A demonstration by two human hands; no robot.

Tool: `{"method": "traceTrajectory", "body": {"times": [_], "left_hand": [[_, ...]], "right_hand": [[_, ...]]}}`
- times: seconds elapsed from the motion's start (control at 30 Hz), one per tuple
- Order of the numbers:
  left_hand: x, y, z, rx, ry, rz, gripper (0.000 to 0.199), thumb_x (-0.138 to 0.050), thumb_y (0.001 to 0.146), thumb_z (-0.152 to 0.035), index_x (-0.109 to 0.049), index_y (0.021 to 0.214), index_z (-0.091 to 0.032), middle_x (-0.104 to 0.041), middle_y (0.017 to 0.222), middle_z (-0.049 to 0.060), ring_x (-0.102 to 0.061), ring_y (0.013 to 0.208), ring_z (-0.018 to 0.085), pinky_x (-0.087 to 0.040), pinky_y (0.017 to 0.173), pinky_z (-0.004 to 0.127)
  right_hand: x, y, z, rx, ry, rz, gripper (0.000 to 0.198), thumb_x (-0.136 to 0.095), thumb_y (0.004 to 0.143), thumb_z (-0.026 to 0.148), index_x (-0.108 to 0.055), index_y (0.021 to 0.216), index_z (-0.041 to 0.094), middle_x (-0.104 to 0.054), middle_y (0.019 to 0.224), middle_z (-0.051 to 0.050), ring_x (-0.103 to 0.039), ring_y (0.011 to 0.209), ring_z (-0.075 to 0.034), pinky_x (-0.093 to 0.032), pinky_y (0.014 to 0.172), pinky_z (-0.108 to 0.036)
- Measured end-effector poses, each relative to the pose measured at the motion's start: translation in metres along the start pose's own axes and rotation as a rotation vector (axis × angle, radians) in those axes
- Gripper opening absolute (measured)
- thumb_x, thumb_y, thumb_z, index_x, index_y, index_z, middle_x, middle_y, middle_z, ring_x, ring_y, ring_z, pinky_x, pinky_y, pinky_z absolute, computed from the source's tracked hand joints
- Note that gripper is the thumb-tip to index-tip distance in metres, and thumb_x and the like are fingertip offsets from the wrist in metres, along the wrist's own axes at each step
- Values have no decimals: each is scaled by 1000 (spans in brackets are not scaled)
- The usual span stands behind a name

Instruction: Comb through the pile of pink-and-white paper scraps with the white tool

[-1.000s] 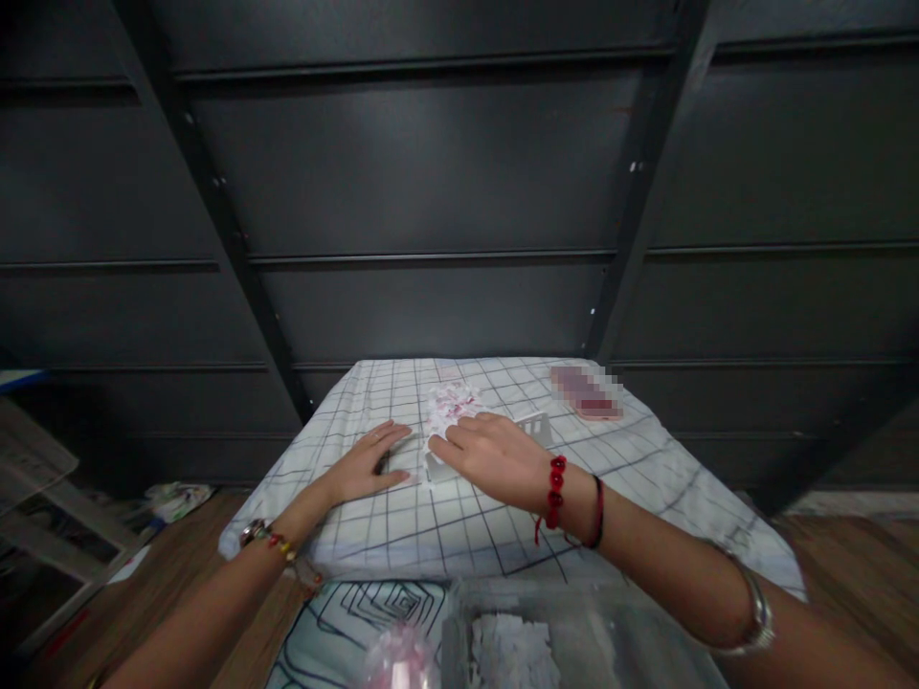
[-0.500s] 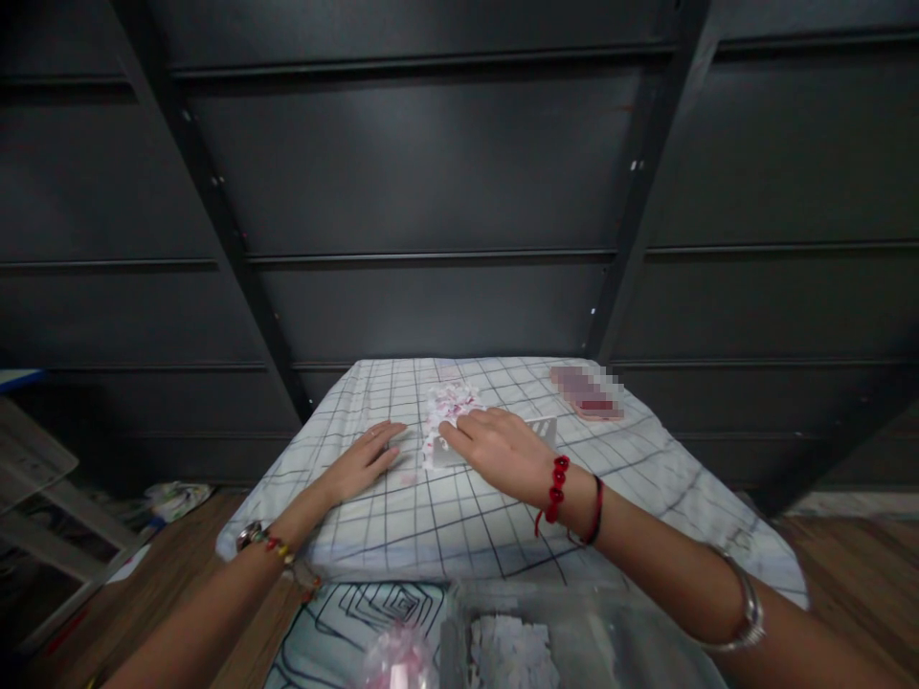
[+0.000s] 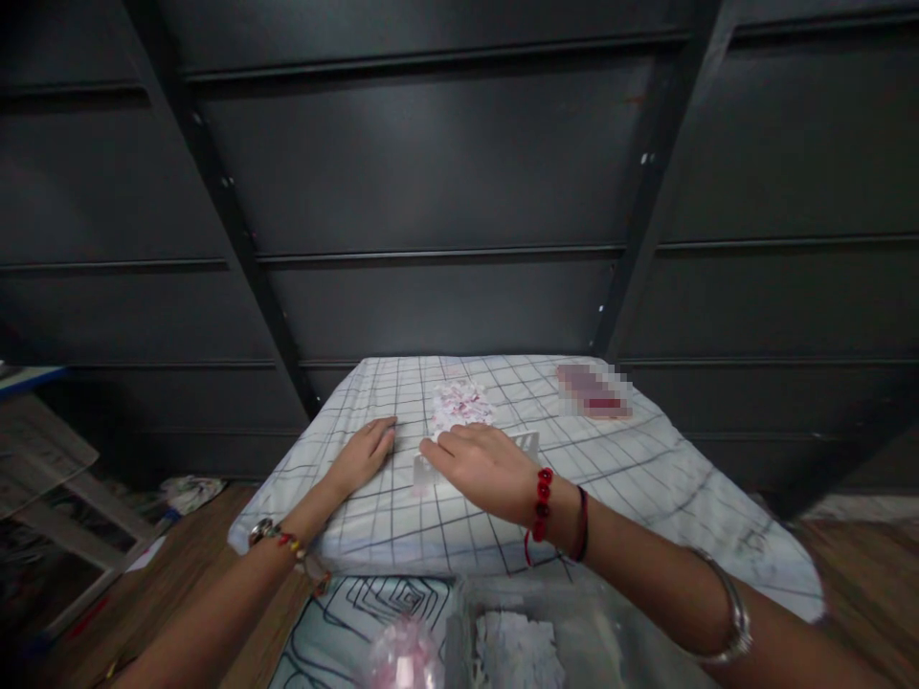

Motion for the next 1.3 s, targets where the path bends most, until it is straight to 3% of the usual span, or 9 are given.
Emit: {"method": "traceTrajectory", "body": {"times": [0.3,0.6,0.87,1.1,1.2,1.3], "left_hand": [[0,-2,-2,-31,64,106,36,-28,93,-30,-53,111,-12,-57,114,11,-51,108,22,-37,94,33],[19,-41,7,-69,108,290,49,-30,92,-46,-40,131,-17,-34,138,8,-26,128,25,-24,102,41],[30,-57,4,-49,114,267,43,-27,95,-36,-44,129,-16,-38,136,8,-30,127,23,-24,102,42],[31,-56,2,-46,119,267,41,-27,94,-32,-45,128,-17,-39,136,8,-32,126,23,-26,102,42],[32,-57,2,-48,105,256,41,-27,94,-32,-46,127,-17,-40,135,8,-33,125,23,-27,101,43],[31,-58,3,-54,114,240,42,-28,94,-33,-46,127,-16,-41,134,9,-34,124,24,-27,100,44]], "right_hand": [[2,-7,8,-58,32,12,27,-40,79,4,-55,100,12,-62,75,-5,-55,68,-15,-40,58,-29],[13,-11,17,-78,0,-34,28,-39,78,4,-56,98,12,-64,80,-7,-58,69,-16,-44,60,-29],[16,-9,35,-125,52,-42,30,-35,76,1,-57,93,12,-64,79,-7,-57,66,-15,-43,57,-28],[32,0,62,-56,145,-28,19,-39,81,10,-55,91,14,-63,76,-5,-56,66,-15,-43,59,-28],[33,0,55,-62,124,-55,24,-38,80,8,-55,96,14,-64,78,-6,-57,68,-15,-44,60,-28],[29,-2,28,-119,67,-20,35,-38,73,2,-55,101,14,-65,82,-6,-58,71,-15,-45,63,-27]]}}
Point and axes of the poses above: each hand's wrist, its own y-axis towards the middle knuckle, its own x-axis out of the back of the hand, z = x × y, the point moved 3 cm from there along y, towards the middle knuckle
